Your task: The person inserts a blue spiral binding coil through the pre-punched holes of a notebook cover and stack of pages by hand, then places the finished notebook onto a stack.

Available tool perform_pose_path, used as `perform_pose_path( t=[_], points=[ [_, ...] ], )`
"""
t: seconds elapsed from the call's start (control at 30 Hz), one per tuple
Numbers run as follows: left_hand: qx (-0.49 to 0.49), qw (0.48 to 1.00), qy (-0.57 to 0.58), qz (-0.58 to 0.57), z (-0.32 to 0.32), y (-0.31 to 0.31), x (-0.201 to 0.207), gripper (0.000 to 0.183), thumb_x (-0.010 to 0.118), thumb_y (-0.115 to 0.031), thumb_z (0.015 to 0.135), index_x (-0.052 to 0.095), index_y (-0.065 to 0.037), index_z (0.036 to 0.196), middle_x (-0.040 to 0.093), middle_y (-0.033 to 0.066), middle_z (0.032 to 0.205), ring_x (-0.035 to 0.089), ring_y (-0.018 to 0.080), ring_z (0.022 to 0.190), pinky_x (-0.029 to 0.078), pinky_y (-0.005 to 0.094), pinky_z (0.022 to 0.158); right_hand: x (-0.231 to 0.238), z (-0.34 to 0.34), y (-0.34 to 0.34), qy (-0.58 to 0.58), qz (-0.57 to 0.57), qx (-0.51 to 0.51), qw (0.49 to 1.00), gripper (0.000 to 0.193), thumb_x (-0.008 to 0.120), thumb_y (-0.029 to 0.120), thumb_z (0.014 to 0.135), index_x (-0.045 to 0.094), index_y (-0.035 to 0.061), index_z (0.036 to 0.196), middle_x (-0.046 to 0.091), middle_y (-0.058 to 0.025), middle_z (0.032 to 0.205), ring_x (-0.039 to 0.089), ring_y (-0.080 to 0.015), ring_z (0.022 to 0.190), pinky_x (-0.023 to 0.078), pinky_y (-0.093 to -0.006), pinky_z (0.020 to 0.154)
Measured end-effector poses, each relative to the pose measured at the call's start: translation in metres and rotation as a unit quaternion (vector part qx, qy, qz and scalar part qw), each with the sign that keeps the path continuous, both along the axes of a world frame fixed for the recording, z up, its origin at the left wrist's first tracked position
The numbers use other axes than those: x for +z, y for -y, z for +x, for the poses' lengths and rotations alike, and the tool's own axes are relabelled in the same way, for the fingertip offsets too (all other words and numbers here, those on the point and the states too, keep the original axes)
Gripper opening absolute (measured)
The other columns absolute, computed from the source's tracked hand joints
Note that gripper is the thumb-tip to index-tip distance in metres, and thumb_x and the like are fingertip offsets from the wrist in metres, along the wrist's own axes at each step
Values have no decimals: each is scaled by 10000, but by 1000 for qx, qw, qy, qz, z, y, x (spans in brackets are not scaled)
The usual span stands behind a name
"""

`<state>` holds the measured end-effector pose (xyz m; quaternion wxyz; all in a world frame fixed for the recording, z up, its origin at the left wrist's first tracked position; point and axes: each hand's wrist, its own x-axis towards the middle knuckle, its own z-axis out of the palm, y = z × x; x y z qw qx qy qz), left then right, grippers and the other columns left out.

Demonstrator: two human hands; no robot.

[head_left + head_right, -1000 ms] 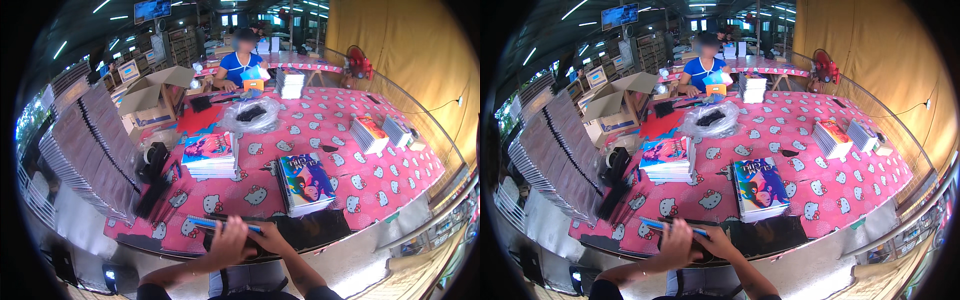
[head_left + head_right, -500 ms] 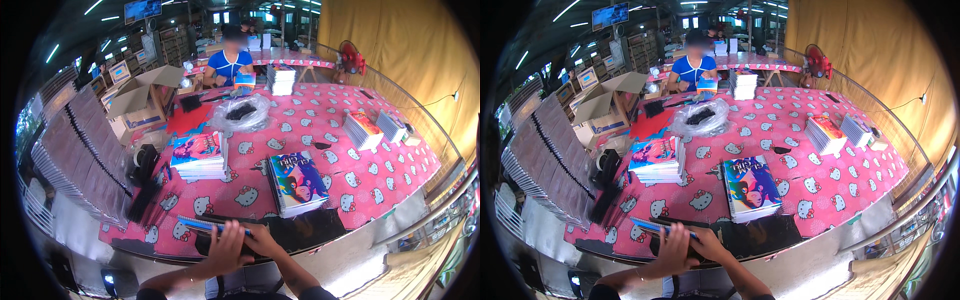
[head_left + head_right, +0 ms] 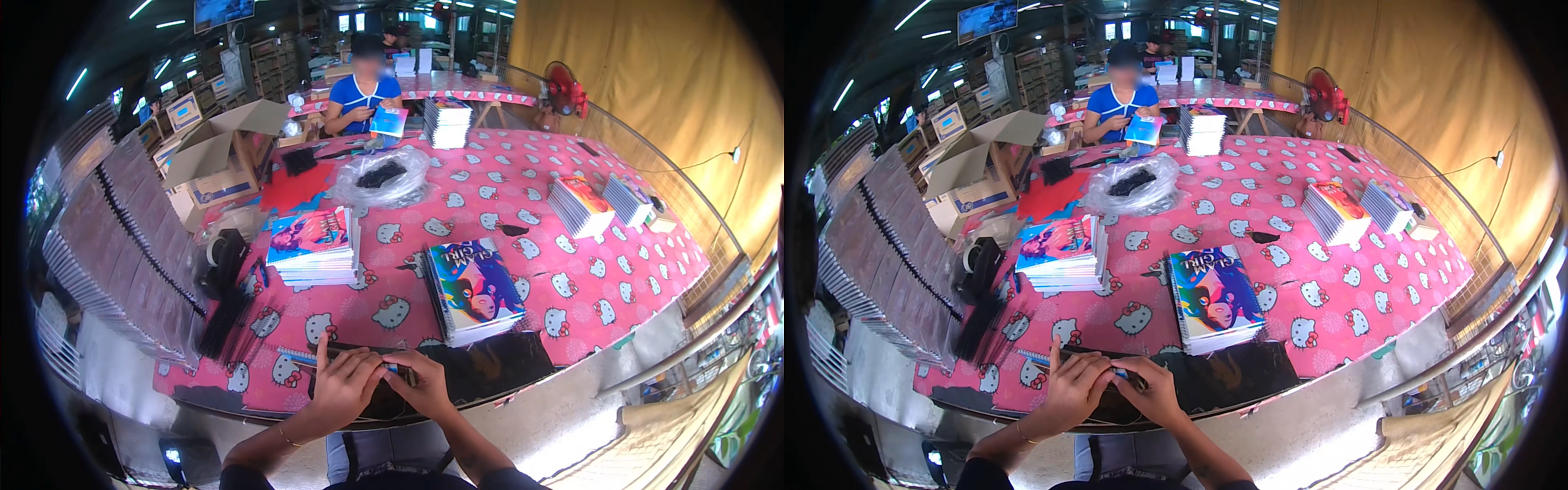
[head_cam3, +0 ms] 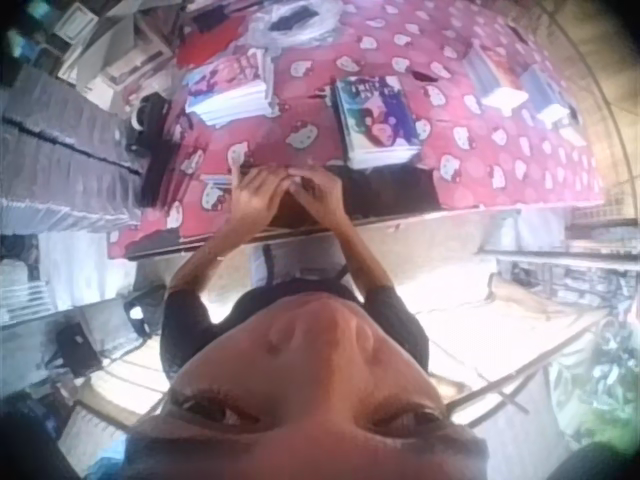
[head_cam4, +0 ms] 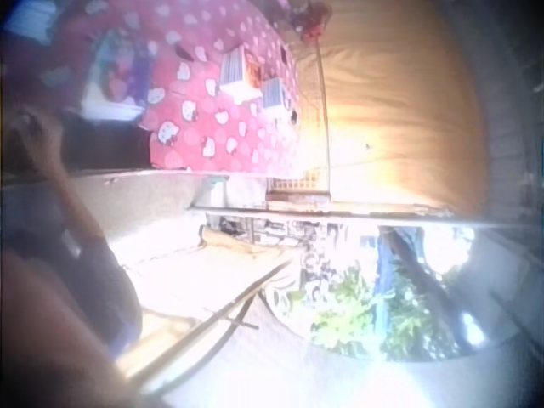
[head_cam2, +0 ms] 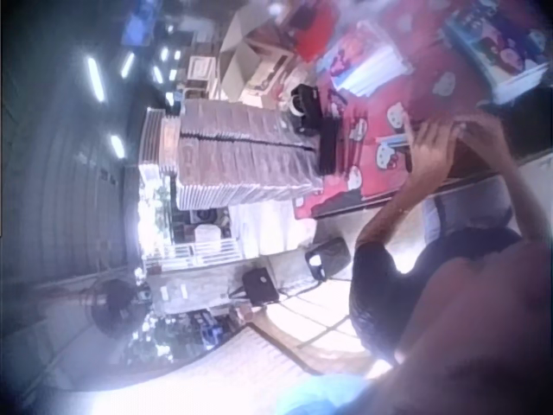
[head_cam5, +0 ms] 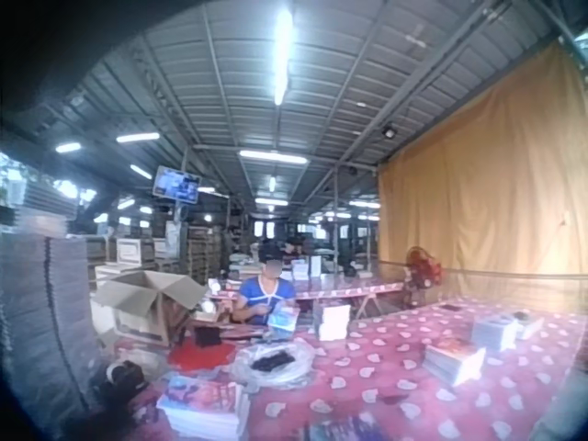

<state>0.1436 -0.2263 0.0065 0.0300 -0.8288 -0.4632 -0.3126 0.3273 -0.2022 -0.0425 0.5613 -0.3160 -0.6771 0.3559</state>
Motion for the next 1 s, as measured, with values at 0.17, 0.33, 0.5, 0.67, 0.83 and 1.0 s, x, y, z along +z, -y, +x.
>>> perform_pose_path(
  t=[0.17,0.33,0.5,0.67,0.83,1.0],
  points=[
    [12,1000,22,0,1,1,11,193,728,-206,904,710,-69,1039,730,48,976,698,224,975,220,621,1175,9,7,4,23,-24,10,999,290,764,-8,849,722,42,1132,739,-110,1040,691,-147,887,526,-266,765],
    [-16,1000,2,-25,-7,-3,11,223,743,-217,888,700,-99,1072,721,40,962,692,227,953,258,608,1160,16,9,7,47,-34,15,998,256,755,-8,863,721,35,1113,735,-110,1047,694,-140,865,534,-264,739],
    [-39,997,15,-58,-9,-6,28,215,736,-202,888,689,-130,1085,708,35,924,686,230,924,251,610,1158,18,2,8,18,20,-19,999,233,727,-29,881,701,41,1101,733,-86,1004,690,-148,808,531,-275,693],
    [-48,996,20,-79,-14,-10,24,193,733,-188,890,693,-125,1068,710,38,915,688,228,926,249,611,1160,25,3,8,17,-32,-26,999,231,739,-9,873,692,38,1094,709,-88,951,698,-167,808,535,-285,699],
    [-63,994,32,-80,-13,-11,20,165,743,-195,888,705,-128,1034,712,33,900,690,221,922,252,602,1162,29,15,2,115,-8,-26,993,196,749,55,879,693,27,1065,694,-110,901,708,-169,777,526,-286,676],
    [-78,995,20,-65,-16,-13,19,169,753,-200,879,704,-127,1023,715,29,894,692,217,914,272,585,1156,48,34,-8,123,-35,80,989,135,746,59,872,697,15,990,710,-104,861,710,-175,772,527,-300,682]
  ],
)
